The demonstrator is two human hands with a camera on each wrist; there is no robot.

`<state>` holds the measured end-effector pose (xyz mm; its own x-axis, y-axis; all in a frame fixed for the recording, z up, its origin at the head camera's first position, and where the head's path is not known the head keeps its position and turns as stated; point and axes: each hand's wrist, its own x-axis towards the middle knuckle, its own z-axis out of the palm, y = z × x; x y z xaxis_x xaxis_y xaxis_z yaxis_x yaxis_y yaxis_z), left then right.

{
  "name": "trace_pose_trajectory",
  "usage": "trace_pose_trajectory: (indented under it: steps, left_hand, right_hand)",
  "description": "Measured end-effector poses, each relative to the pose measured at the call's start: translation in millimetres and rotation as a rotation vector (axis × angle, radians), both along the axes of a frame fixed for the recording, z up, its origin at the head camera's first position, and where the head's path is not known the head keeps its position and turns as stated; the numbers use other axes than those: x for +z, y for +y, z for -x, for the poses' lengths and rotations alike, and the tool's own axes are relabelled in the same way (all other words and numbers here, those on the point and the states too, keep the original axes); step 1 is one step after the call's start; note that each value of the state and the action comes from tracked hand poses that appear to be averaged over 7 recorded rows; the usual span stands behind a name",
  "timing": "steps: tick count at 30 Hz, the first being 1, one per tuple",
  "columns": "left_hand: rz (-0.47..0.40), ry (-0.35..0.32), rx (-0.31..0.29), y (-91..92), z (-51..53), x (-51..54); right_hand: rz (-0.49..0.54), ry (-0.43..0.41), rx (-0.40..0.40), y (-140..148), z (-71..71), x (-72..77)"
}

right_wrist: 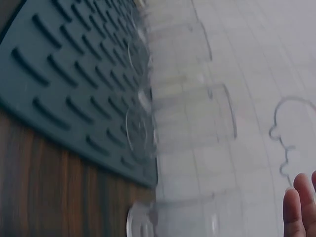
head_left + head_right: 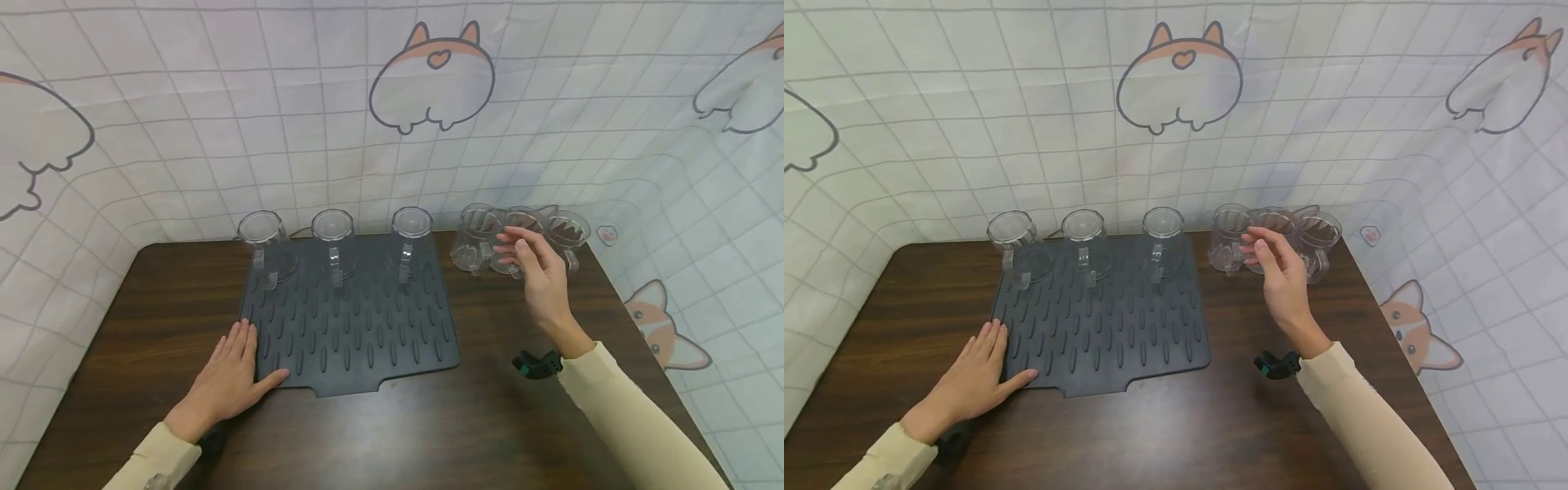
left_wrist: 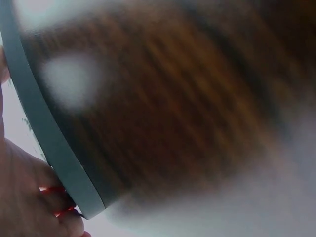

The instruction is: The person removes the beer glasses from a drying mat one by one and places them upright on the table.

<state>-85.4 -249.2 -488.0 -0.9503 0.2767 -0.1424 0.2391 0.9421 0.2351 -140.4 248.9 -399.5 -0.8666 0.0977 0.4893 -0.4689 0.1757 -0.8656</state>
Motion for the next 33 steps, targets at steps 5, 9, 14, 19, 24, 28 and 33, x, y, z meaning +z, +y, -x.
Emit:
trace_pose_trajectory:
  steps: [5,9,14,19,24,28,33]
  left_hand:
    - [0.007,-0.009,0.002,1.4,0.5,0.4]
    - [0.018,-0.012,0.003,2.0,0.4,1.5]
    - [0.03,-0.011,0.008,1.5,0.0,1.4]
    - [0.037,-0.002,0.013,0.8,-1.7,1.0]
    - [0.04,-0.005,0.017,-0.4,-2.7,0.4]
    - [0.042,-0.004,0.017,-0.6,-2.0,0.6]
    - [0.032,-0.005,0.015,1.2,-1.1,0.8]
  right_hand:
    - [-0.004,0.051,0.089,-23.5,5.1,1.5]
    - [0.045,0.074,0.161,-42.1,8.5,2.5]
    - [0.086,0.076,0.234,-66.6,12.0,3.4]
    - [0.073,0.063,0.271,-92.4,15.5,3.2]
    - [0.059,0.036,0.3,-116.6,16.7,2.8]
    - [0.041,0.019,0.33,-134.6,18.0,0.1]
    - [0.025,-0.003,0.376,-157.2,19.9,-3.1]
